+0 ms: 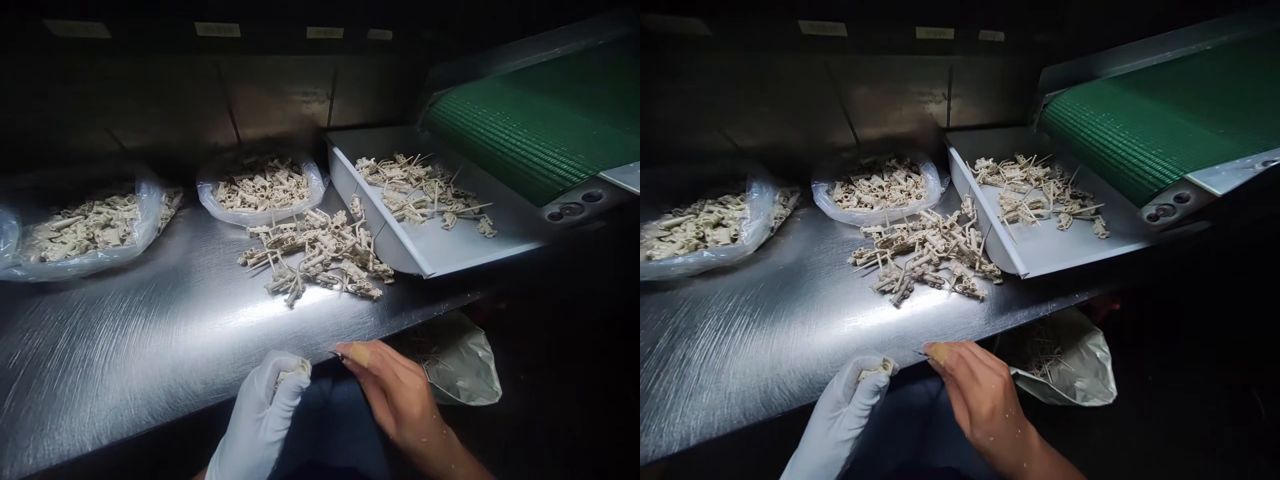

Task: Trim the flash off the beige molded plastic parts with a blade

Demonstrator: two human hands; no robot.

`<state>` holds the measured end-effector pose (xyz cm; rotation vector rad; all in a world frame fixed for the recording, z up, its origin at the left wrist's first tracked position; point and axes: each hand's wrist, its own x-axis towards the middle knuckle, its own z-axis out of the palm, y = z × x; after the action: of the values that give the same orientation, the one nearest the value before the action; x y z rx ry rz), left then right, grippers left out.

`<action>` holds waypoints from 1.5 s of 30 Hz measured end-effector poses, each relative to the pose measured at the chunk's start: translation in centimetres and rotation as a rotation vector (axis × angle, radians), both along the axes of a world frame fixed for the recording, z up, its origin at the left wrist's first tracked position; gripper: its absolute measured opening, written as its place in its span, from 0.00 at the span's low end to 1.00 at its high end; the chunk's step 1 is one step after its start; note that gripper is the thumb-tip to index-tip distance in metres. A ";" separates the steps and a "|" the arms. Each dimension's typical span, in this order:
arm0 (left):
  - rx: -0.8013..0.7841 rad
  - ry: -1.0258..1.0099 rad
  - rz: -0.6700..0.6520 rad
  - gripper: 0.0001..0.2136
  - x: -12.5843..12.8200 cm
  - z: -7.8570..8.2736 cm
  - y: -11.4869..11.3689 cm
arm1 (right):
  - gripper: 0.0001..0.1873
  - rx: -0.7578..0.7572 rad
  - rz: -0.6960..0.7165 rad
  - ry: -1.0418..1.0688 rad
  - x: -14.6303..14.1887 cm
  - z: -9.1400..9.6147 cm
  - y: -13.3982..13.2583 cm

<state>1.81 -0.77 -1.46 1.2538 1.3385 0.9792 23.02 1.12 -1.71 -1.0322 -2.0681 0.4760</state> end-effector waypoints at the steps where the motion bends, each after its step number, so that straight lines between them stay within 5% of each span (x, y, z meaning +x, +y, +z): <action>1: -0.006 -0.007 -0.008 0.17 -0.1 0.0 0.0 | 0.17 0.075 0.022 -0.079 0.2 0.5 0.2; 6: -0.029 -0.002 -0.036 0.16 -0.4 0.0 -0.2 | 0.16 0.397 -0.014 -0.402 0.5 3.9 1.5; 12: -0.038 0.029 -0.116 0.16 -0.4 -0.5 -0.1 | 0.14 0.520 0.109 -0.564 0.4 6.5 2.3; 20: -0.090 -0.006 -0.110 0.18 -0.4 0.0 0.1 | 0.15 0.457 -0.053 -0.337 0.1 4.2 2.3; 26: -0.066 -0.010 -0.064 0.18 -0.1 -0.1 0.1 | 0.09 0.111 -0.015 -0.117 -0.8 2.2 1.7; 31: -0.065 0.012 -0.073 0.17 -0.4 -0.3 0.1 | 0.17 0.298 0.004 -0.213 -0.5 2.9 2.0; 35: -0.032 0.036 -0.098 0.15 -0.8 -0.9 0.1 | 0.13 0.416 0.048 -0.344 0.0 4.7 2.3; 45: -0.009 0.022 -0.050 0.18 0.2 -0.9 0.3 | 0.16 0.477 0.081 -0.407 0.2 5.8 2.6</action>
<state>2.03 -0.48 -2.35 1.2891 1.3212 0.9262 23.18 3.72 4.12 -0.8020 -2.4204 -0.2092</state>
